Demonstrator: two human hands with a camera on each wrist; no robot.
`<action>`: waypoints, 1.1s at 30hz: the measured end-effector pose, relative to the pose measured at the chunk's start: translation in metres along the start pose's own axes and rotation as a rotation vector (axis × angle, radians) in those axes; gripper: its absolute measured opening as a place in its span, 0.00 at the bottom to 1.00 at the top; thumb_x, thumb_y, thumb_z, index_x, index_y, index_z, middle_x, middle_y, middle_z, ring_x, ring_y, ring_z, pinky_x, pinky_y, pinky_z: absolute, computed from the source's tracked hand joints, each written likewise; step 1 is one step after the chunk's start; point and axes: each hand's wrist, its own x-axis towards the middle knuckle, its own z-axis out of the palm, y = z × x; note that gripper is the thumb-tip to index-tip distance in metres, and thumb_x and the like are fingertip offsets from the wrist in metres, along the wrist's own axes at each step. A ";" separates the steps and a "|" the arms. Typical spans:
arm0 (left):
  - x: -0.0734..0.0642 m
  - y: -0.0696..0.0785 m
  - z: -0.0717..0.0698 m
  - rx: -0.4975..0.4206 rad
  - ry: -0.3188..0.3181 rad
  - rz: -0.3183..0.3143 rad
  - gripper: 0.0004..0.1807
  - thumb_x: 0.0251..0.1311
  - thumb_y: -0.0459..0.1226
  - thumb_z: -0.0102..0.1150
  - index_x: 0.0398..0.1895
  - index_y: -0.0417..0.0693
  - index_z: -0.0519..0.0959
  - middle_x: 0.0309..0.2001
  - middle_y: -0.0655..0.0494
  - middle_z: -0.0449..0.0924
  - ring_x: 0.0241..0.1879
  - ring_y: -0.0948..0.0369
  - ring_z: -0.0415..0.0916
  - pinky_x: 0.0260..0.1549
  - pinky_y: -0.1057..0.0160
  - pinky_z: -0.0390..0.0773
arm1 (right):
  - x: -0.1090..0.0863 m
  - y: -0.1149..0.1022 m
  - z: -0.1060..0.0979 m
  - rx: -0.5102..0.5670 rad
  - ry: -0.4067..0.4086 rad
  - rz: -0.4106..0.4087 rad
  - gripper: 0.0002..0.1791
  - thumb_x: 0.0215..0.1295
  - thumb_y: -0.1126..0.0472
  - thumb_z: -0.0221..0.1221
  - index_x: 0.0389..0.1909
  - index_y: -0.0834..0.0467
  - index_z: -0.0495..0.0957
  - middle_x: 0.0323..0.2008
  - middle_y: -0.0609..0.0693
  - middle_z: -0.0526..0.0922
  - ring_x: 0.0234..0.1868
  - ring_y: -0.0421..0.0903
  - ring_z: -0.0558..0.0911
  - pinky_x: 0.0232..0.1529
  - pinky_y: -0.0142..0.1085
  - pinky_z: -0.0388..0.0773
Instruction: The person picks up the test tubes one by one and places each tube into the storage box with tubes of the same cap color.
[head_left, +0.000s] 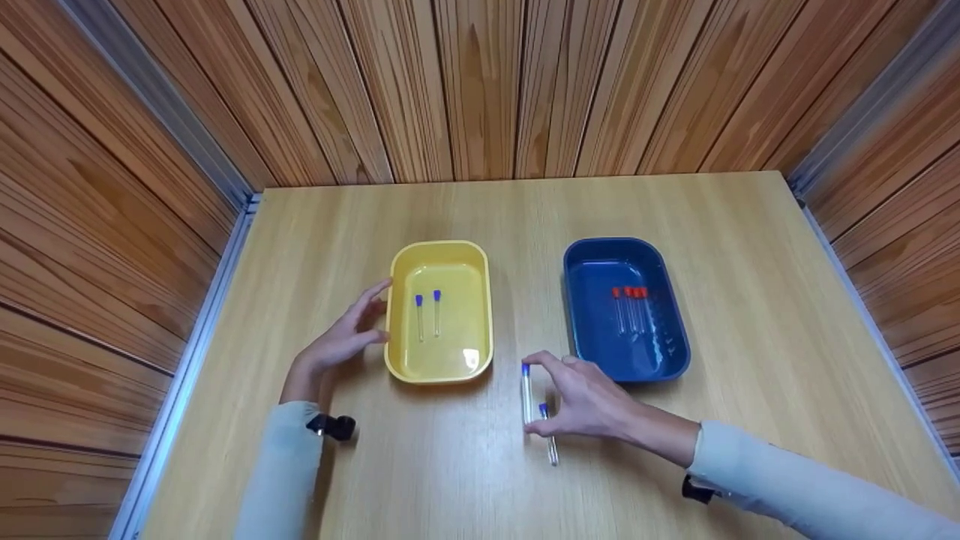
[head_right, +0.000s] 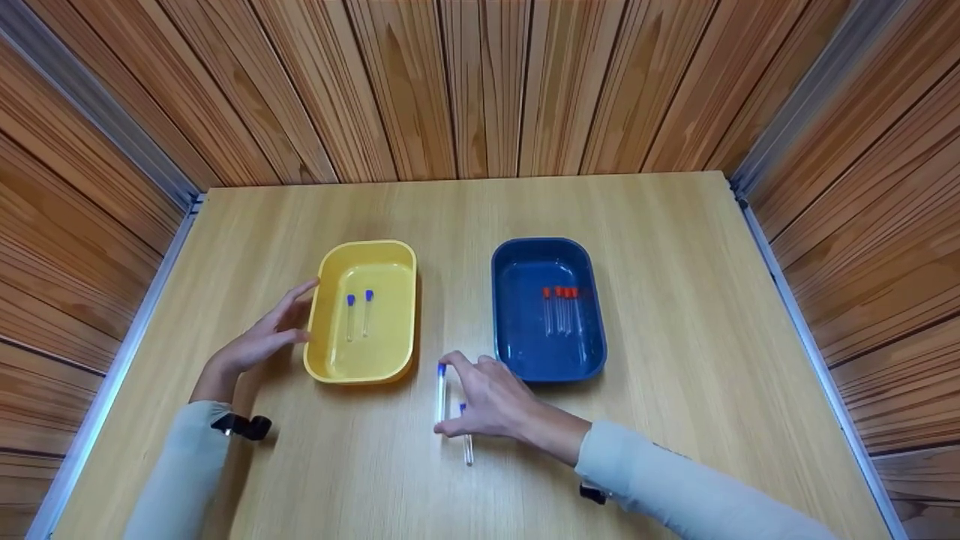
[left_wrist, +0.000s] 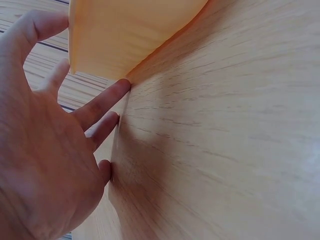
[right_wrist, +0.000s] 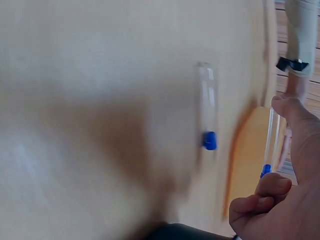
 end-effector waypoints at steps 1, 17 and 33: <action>0.000 0.000 0.000 0.001 -0.002 0.001 0.54 0.75 0.42 0.65 0.95 0.70 0.44 0.92 0.39 0.53 0.93 0.37 0.44 0.88 0.23 0.41 | 0.001 -0.001 -0.002 0.016 0.003 -0.007 0.51 0.59 0.38 0.82 0.80 0.50 0.73 0.30 0.45 0.78 0.31 0.39 0.75 0.30 0.29 0.66; 0.001 0.000 0.001 -0.008 0.012 -0.014 0.53 0.74 0.40 0.64 0.94 0.70 0.45 0.91 0.39 0.53 0.93 0.38 0.44 0.89 0.23 0.40 | 0.032 -0.015 -0.024 0.325 0.007 -0.034 0.48 0.62 0.46 0.82 0.80 0.51 0.72 0.21 0.39 0.66 0.21 0.38 0.66 0.24 0.29 0.60; 0.001 0.002 0.002 -0.008 0.013 -0.035 0.55 0.74 0.41 0.65 0.95 0.70 0.43 0.93 0.38 0.48 0.94 0.37 0.40 0.89 0.24 0.38 | 0.076 -0.037 -0.027 0.578 -0.037 0.002 0.46 0.68 0.55 0.79 0.83 0.56 0.69 0.19 0.40 0.64 0.20 0.39 0.65 0.24 0.29 0.59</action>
